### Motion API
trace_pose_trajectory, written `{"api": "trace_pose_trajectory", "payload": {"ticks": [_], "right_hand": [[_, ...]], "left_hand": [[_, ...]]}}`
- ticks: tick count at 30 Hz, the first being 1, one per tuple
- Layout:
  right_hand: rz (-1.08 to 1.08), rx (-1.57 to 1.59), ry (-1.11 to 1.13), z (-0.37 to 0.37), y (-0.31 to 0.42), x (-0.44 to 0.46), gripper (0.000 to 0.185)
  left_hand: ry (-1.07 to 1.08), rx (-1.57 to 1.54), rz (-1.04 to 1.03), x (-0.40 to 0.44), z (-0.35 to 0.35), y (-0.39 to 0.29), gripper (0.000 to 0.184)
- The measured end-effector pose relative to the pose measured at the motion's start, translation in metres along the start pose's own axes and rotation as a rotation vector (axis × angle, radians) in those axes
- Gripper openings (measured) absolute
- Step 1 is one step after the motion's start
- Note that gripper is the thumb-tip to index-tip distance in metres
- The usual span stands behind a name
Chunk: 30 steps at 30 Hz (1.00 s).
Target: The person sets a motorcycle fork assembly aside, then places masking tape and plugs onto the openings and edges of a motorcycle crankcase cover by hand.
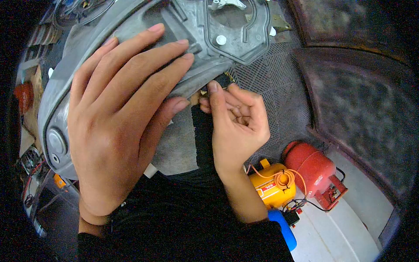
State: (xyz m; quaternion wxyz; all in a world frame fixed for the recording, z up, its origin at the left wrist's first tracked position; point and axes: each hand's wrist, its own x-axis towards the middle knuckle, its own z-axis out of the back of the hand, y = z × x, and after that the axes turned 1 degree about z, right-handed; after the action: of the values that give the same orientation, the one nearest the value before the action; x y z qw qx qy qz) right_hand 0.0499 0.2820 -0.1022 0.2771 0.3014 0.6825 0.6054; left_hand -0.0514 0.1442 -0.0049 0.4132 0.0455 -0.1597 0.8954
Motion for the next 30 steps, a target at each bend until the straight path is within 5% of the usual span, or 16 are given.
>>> {"api": "trace_pose_trajectory", "payload": {"ticks": [5, 15, 30], "right_hand": [[0.222, -0.375, 0.009, -0.003, -0.005, -0.001, 0.019], [0.071, -0.099, -0.036, -0.003, 0.001, -0.008, 0.019], [0.266, -0.451, -0.046, 0.003, 0.003, -0.002, 0.023]], "left_hand": [[-0.011, -0.006, -0.016, -0.001, -0.003, 0.004, 0.039], [-0.033, -0.023, -0.037, 0.000, -0.004, 0.006, 0.038], [0.004, 0.016, -0.008, -0.003, 0.004, 0.006, 0.037]]}}
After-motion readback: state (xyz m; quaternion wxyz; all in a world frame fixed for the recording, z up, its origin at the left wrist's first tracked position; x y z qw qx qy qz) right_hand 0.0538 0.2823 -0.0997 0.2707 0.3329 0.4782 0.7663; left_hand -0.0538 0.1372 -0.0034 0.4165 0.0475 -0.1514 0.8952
